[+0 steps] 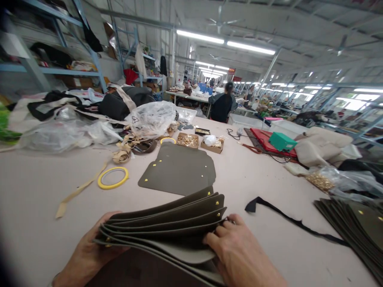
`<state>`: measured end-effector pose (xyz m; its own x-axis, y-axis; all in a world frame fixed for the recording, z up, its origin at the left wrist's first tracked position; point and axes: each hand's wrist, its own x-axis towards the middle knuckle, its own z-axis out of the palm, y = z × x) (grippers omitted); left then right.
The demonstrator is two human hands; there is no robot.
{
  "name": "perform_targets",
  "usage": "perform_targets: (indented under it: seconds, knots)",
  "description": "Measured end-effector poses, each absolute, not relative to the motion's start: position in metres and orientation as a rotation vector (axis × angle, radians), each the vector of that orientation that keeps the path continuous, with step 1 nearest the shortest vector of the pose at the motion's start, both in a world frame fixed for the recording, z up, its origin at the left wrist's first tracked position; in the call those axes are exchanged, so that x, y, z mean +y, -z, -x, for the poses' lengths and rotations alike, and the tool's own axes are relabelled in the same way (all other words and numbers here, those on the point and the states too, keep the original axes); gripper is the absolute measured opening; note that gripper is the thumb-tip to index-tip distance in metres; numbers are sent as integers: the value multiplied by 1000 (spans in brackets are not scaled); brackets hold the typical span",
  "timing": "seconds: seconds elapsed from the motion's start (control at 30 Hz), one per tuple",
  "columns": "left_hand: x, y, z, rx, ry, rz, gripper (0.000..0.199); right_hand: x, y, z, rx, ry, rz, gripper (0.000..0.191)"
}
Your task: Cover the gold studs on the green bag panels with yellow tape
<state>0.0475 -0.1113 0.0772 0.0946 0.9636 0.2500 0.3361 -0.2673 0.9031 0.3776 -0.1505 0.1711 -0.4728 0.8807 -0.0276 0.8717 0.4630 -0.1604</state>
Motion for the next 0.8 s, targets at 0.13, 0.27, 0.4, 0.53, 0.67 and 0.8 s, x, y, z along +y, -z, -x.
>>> perform_targets:
  seconds: [0.13,0.27,0.4,0.53,0.67,0.8]
  knots:
    - [-112,-82,-49,1273,-1162,-1670,49,-164,-190,-390,-2732,-119,1448,29]
    - [-111,-84,-46,1261,-1073,-1719,41,-167,-236,-443,-2437,129,1507,34]
    - [-110,-78,-41,1258,-1028,-1733,41,-141,-272,-457,-2043,319,1589,28]
    - [-109,-77,-39,1243,-1034,-1747,39,-96,-276,-423,-1972,365,1605,28]
    - [-107,-81,-42,1195,-1130,-1841,31,-65,-251,-391,-2243,62,1605,29]
    - [-105,-80,-45,1195,-1211,-1796,33,-57,-228,-381,-2595,-212,1375,34]
